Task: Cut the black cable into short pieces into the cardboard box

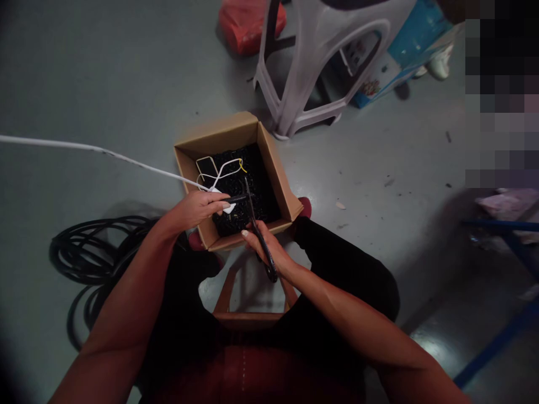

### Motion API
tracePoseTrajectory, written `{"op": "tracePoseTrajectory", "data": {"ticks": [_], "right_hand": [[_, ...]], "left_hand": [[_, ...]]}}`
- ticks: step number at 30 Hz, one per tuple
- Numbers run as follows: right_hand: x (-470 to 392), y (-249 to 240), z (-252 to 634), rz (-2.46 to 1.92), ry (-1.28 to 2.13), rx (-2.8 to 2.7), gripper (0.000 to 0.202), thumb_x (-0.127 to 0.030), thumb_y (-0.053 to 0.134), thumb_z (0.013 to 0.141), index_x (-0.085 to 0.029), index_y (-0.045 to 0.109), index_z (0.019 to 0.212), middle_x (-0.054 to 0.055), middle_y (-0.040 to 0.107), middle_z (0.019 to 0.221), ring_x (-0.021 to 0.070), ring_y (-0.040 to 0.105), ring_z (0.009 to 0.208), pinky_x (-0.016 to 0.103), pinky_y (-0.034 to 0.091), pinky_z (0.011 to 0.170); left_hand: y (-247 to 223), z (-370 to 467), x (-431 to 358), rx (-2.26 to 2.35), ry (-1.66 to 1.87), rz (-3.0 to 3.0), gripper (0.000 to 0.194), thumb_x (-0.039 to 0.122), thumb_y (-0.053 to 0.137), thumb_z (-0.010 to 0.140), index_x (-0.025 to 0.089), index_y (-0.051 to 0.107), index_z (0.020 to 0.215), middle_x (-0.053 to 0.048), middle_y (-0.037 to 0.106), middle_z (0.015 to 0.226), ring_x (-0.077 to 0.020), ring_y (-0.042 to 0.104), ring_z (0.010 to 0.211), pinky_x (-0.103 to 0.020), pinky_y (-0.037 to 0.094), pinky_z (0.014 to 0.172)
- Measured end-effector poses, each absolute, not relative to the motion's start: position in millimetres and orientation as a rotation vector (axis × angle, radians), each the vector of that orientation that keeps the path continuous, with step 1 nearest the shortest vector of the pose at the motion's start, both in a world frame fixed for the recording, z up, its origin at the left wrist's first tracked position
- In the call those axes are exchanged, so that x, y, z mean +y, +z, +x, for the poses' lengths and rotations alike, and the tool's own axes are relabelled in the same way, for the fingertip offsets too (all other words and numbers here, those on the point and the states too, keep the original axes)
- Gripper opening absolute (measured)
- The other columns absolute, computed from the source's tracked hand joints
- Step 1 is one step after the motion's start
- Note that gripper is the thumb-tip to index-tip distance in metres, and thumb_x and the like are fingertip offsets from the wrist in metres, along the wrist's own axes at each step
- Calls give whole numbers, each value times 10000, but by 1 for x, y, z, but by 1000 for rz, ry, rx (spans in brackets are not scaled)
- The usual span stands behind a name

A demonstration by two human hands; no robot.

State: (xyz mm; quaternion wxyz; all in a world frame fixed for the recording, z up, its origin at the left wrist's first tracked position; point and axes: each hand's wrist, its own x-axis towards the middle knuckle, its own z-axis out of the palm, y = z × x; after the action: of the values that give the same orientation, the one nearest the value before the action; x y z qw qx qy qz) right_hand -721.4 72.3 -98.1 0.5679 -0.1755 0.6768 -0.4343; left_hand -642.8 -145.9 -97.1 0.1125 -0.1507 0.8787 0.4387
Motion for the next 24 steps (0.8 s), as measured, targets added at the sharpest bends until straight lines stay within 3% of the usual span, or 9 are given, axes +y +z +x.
{"op": "tracePoseTrajectory", "data": {"ticks": [8, 16, 24], "right_hand": [[74, -111, -722, -437, -1044, 1581, 389, -543, 488, 879, -206, 451, 1070, 30, 551, 890, 162, 569, 760, 312, 476, 677], [76, -118, -729, -522, -1015, 1537, 435, -582, 480, 881, -208, 471, 1101, 15, 526, 832, 161, 535, 729, 319, 479, 651], [73, -111, -737, -572, -1001, 1531, 475, -580, 512, 866, -216, 477, 1170, 44, 545, 950, 182, 541, 876, 333, 478, 752]], "left_hand": [[-93, -645, -144, 2480, 1299, -445, 347, 362, 426, 880, 146, 694, 922, -25, 662, 708, -141, 575, 673, -242, 396, 646], [-93, -642, -150, 2442, 1291, -337, 319, 333, 438, 872, 149, 696, 837, -22, 650, 700, -135, 561, 657, -235, 387, 643], [-87, -642, -150, 2406, 1295, -341, 321, 324, 415, 869, 147, 682, 840, -24, 635, 693, -134, 549, 654, -235, 375, 635]]}}
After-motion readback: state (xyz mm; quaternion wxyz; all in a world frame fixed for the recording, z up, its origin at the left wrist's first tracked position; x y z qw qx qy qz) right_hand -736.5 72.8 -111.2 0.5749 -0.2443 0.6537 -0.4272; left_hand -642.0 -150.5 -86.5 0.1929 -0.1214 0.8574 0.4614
